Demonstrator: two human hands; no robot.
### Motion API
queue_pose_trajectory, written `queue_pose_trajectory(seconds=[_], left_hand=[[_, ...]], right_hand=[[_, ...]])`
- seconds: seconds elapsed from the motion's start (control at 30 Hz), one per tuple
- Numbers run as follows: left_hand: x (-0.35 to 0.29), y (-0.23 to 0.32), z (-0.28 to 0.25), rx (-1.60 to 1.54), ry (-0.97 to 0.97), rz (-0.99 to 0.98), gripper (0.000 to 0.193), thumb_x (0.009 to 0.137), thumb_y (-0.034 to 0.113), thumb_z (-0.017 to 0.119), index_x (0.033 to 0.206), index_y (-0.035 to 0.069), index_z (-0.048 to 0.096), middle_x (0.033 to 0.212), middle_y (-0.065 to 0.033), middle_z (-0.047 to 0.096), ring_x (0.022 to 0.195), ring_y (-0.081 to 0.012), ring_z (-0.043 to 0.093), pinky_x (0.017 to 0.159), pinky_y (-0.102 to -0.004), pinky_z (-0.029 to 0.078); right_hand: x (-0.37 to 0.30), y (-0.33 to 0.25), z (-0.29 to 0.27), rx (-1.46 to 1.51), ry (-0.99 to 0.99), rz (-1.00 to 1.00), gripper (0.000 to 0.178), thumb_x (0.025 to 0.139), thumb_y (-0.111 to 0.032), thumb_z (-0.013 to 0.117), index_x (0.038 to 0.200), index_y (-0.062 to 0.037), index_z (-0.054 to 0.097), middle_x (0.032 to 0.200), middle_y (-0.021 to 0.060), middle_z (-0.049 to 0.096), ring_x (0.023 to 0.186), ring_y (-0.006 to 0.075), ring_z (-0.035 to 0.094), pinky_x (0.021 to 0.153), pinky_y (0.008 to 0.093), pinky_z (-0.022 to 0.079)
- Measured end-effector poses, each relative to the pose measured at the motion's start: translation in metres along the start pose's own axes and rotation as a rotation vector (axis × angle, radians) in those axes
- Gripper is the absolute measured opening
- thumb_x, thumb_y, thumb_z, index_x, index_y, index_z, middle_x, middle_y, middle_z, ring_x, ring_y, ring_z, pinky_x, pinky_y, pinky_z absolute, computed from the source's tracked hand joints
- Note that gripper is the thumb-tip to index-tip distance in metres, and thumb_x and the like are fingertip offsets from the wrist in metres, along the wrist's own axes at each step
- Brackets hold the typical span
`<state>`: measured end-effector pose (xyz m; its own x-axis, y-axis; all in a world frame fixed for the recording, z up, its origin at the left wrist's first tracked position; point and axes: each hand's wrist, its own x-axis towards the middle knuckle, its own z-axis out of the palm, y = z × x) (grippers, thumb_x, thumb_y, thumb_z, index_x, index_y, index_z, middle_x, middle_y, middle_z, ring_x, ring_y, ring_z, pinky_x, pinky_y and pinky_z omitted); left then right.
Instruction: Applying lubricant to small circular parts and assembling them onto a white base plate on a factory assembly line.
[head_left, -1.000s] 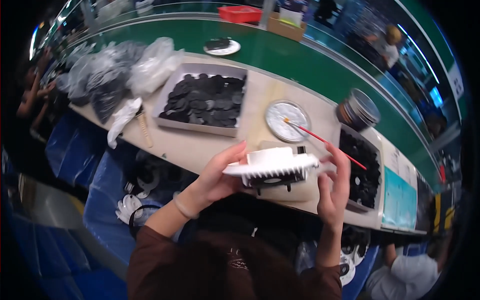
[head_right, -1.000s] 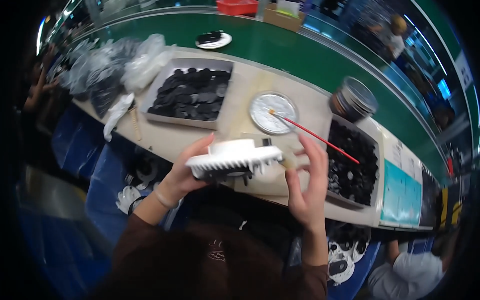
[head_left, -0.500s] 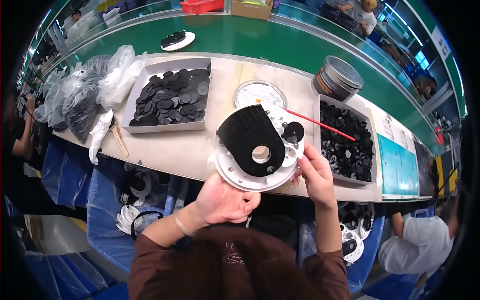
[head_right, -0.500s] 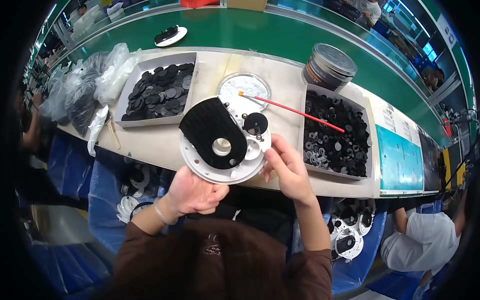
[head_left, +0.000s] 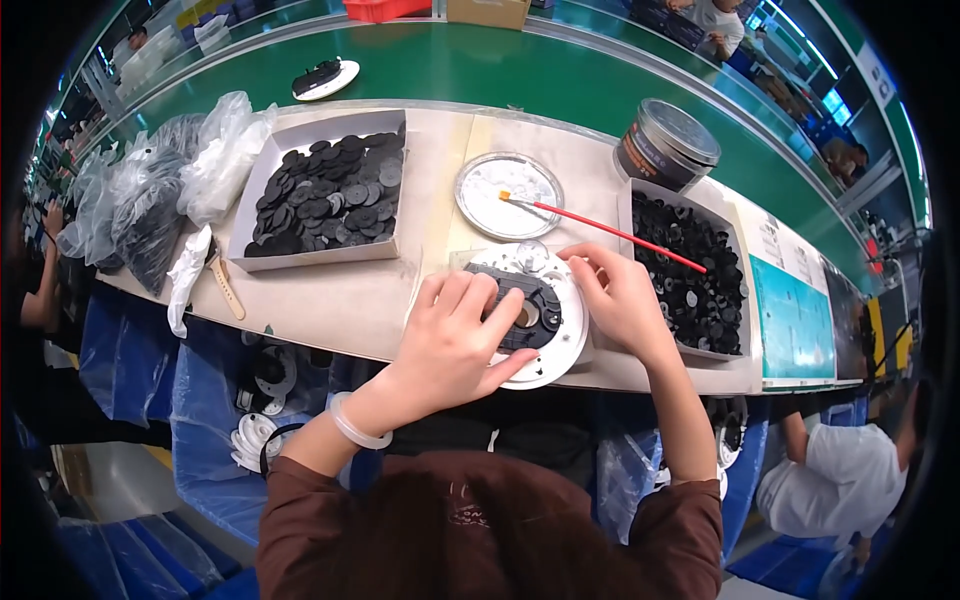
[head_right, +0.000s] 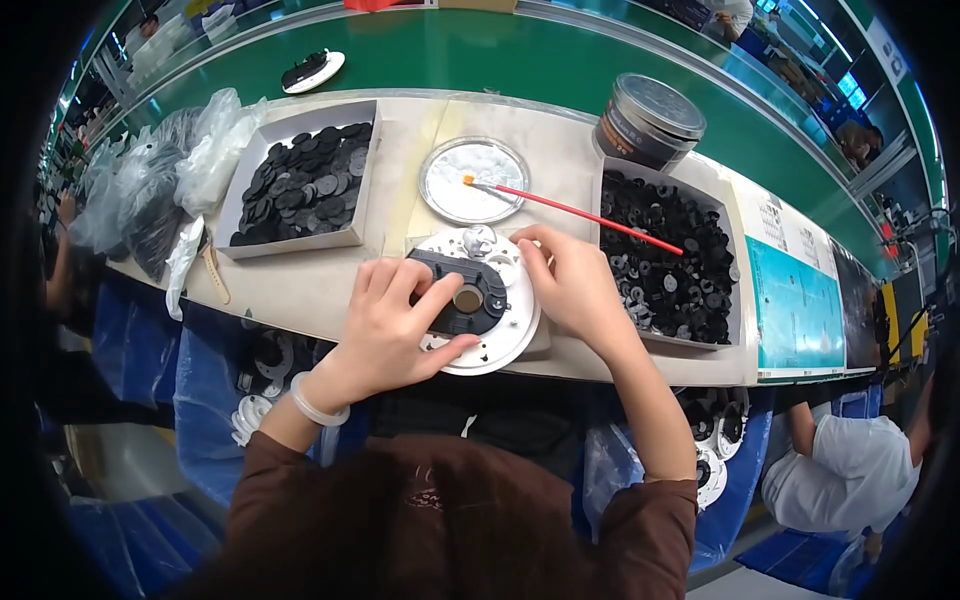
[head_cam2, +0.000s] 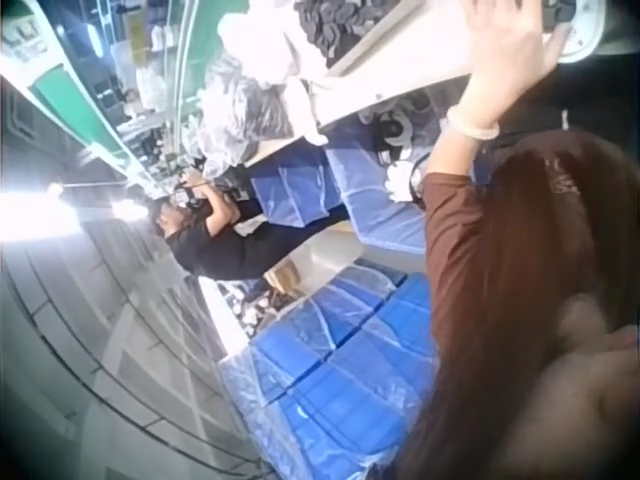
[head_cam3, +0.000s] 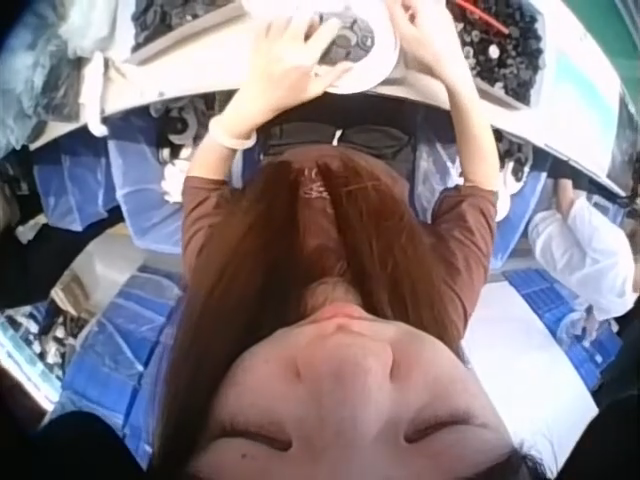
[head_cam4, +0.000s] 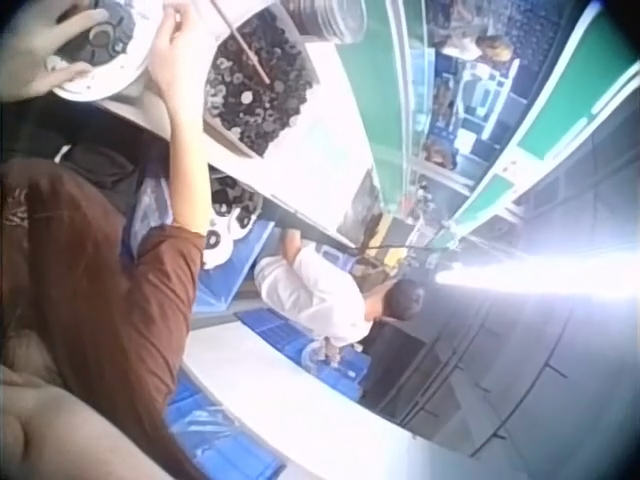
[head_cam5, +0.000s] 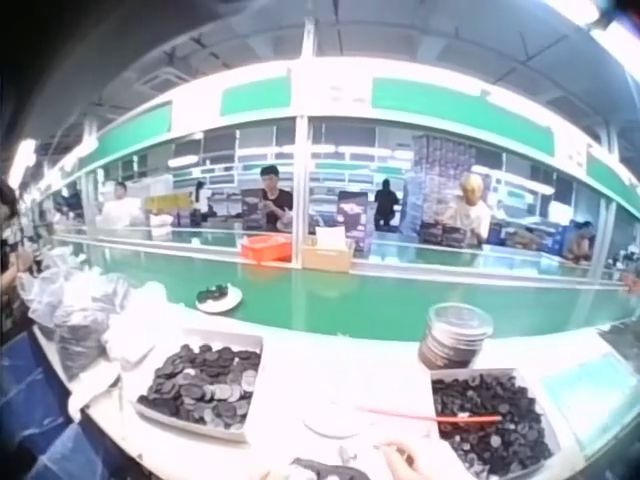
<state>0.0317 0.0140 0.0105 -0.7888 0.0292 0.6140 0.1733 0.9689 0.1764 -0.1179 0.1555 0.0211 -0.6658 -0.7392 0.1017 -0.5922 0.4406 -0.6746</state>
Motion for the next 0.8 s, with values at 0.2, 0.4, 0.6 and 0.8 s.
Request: queue_pose_trajectory(seconds=[0.2,0.4,0.6,0.8], left_hand=[[-0.001,-0.009,0.011,-0.020,-0.002,0.145,0.039,0.065,0.038,0.070,0.088,0.009,0.059,0.077,-0.0029,0.042,0.076,-0.0203,0.042,0.069,-0.0327,0.032],[0.007,-0.005,0.018,-0.015,0.027,0.231,0.031,0.068,0.034,0.068,0.082,0.009,0.058,0.078,-0.0034,0.043,0.075,-0.0203,0.043,0.068,-0.0323,0.033],[0.014,0.010,0.016,-0.064,-0.080,0.097,0.024,0.070,0.026,0.064,0.075,0.004,0.056,0.080,-0.0076,0.049,0.080,-0.0225,0.046,0.070,-0.0331,0.034],[0.010,0.005,0.022,-0.205,-0.069,0.035,0.027,0.069,0.026,0.065,0.076,0.002,0.056,0.080,-0.0088,0.049,0.079,-0.0239,0.046,0.068,-0.0329,0.034]], right_hand=[[-0.019,0.001,0.003,0.000,0.091,-0.080,0.020,0.085,-0.008,0.047,0.101,-0.0045,0.059,0.067,0.0165,0.059,0.055,0.0221,0.059,0.055,0.0285,0.045],[-0.008,0.009,0.007,-0.051,0.195,-0.244,0.024,0.083,-0.003,0.047,0.104,-0.0070,0.058,0.071,0.0197,0.059,0.060,0.0276,0.060,0.057,0.0305,0.046],[-0.005,0.010,0.000,-0.165,0.057,-0.264,0.024,0.081,-0.004,0.049,0.103,-0.0071,0.059,0.078,0.0195,0.060,0.067,0.0326,0.060,0.059,0.0351,0.047],[-0.003,0.012,-0.002,-0.204,-0.021,-0.253,0.022,0.082,-0.007,0.049,0.100,-0.0078,0.061,0.075,0.0180,0.059,0.066,0.0332,0.059,0.059,0.0355,0.047]])
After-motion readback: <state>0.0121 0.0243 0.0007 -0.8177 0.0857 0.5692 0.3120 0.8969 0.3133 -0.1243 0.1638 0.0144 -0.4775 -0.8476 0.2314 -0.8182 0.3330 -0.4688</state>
